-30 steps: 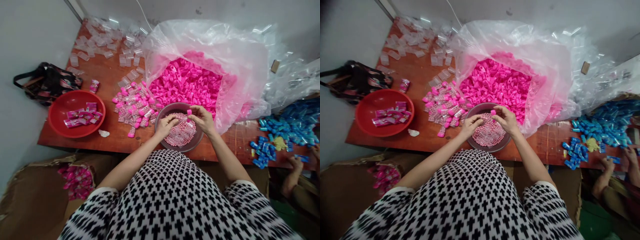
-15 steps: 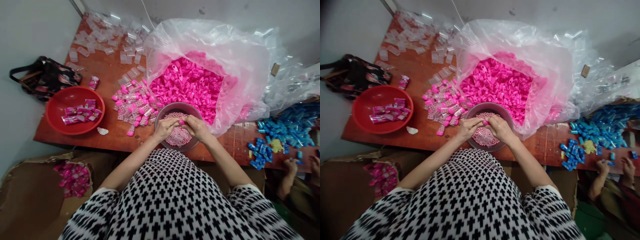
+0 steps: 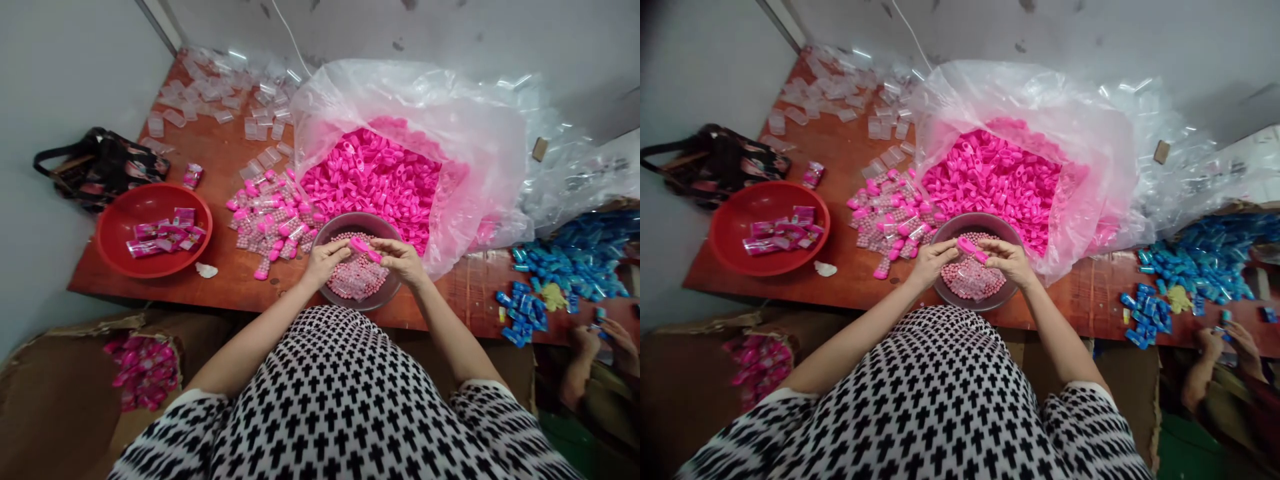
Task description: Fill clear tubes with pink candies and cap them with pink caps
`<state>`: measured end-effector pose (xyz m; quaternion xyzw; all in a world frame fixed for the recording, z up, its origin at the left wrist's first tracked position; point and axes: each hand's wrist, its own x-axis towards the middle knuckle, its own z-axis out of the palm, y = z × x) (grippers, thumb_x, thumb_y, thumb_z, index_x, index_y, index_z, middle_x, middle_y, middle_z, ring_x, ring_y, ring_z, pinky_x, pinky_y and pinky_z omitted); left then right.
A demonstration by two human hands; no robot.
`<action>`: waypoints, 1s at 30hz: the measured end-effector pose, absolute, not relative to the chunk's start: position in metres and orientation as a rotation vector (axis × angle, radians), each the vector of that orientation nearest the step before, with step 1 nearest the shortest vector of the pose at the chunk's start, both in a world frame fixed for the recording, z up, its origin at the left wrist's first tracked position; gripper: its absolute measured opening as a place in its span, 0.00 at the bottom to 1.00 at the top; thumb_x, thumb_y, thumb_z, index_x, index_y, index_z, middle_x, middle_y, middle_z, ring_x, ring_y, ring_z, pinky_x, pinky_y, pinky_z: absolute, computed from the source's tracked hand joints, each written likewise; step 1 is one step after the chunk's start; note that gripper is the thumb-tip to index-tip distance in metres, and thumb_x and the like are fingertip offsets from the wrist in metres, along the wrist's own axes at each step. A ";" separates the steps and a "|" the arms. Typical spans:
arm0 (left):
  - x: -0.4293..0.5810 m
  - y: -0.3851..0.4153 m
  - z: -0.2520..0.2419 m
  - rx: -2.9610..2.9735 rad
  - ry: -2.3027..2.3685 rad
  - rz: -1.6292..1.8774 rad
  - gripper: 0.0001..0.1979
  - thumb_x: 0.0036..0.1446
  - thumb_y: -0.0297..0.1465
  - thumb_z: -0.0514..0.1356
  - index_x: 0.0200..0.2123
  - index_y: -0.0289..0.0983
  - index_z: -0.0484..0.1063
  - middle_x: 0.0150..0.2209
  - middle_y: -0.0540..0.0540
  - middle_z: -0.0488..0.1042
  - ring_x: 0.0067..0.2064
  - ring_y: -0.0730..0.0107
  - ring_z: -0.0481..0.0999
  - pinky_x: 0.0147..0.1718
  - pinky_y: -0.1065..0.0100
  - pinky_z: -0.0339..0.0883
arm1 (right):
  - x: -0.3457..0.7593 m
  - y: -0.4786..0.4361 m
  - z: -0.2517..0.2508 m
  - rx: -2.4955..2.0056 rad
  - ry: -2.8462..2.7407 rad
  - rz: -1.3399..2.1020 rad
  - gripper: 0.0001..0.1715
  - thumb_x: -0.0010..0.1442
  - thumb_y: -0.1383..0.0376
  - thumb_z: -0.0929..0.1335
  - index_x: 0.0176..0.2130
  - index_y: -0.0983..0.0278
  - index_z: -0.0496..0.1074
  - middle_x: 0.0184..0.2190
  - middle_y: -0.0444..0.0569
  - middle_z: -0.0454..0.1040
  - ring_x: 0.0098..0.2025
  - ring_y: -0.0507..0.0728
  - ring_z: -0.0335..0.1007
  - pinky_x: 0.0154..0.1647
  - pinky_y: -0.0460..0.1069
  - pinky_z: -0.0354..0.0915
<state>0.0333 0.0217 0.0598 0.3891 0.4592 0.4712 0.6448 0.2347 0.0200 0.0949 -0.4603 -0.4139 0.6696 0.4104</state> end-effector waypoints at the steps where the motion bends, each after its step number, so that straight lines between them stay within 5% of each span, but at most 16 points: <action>1: 0.032 0.022 0.060 0.929 1.063 1.074 0.17 0.44 0.39 0.68 0.37 0.37 0.80 0.40 0.44 0.80 0.42 0.59 0.78 0.47 0.58 0.70 | 0.232 0.020 0.094 -1.171 -1.002 1.675 0.27 0.36 0.55 0.79 0.38 0.61 0.77 0.38 0.47 0.78 0.36 0.54 0.74 0.38 0.51 0.72; 6: 0.027 0.020 0.058 1.025 1.096 1.069 0.14 0.45 0.37 0.67 0.36 0.38 0.80 0.38 0.44 0.80 0.42 0.59 0.78 0.49 0.58 0.68 | 0.216 0.026 0.094 -1.176 -0.882 1.664 0.33 0.40 0.40 0.73 0.33 0.65 0.74 0.27 0.47 0.76 0.26 0.51 0.71 0.27 0.47 0.70; 11: 0.023 0.021 0.058 1.107 1.103 1.114 0.11 0.47 0.36 0.65 0.36 0.40 0.80 0.39 0.45 0.80 0.43 0.61 0.76 0.49 0.60 0.67 | 0.205 0.024 0.093 -1.147 -0.843 1.681 0.32 0.38 0.40 0.73 0.32 0.64 0.73 0.32 0.47 0.75 0.27 0.51 0.70 0.27 0.47 0.70; 15: 0.022 0.020 0.058 1.235 1.089 1.113 0.10 0.48 0.37 0.65 0.34 0.41 0.81 0.36 0.45 0.79 0.42 0.62 0.75 0.48 0.61 0.66 | 0.192 0.026 0.090 -1.262 -0.963 1.513 0.26 0.44 0.43 0.72 0.25 0.63 0.71 0.20 0.41 0.67 0.19 0.48 0.61 0.19 0.45 0.63; 19: 0.020 0.019 0.054 1.228 1.109 1.137 0.10 0.49 0.37 0.65 0.34 0.41 0.81 0.37 0.45 0.78 0.42 0.63 0.74 0.48 0.61 0.66 | 0.182 0.031 0.092 -1.293 -1.083 1.475 0.20 0.45 0.49 0.74 0.30 0.61 0.74 0.29 0.43 0.73 0.32 0.51 0.69 0.34 0.46 0.69; 23: 0.016 0.021 0.052 1.250 1.105 1.154 0.10 0.50 0.37 0.64 0.36 0.41 0.80 0.40 0.44 0.77 0.45 0.63 0.73 0.50 0.61 0.65 | 0.180 0.034 0.096 -1.156 -0.803 1.935 0.24 0.45 0.53 0.74 0.41 0.60 0.73 0.41 0.46 0.75 0.40 0.54 0.71 0.41 0.50 0.71; 26: 0.011 0.023 0.054 1.341 1.078 1.173 0.11 0.53 0.35 0.62 0.39 0.42 0.80 0.42 0.45 0.77 0.48 0.62 0.72 0.52 0.60 0.65 | 0.175 0.031 0.096 -1.032 -0.557 2.250 0.23 0.48 0.55 0.72 0.43 0.61 0.70 0.38 0.47 0.76 0.37 0.55 0.73 0.40 0.54 0.73; 30: 0.007 0.021 0.054 1.504 1.048 1.248 0.10 0.57 0.33 0.59 0.41 0.41 0.78 0.39 0.46 0.79 0.48 0.63 0.73 0.51 0.59 0.66 | 0.158 0.023 0.090 -1.004 -0.449 2.169 0.19 0.46 0.61 0.72 0.38 0.63 0.69 0.31 0.44 0.76 0.33 0.53 0.73 0.36 0.52 0.75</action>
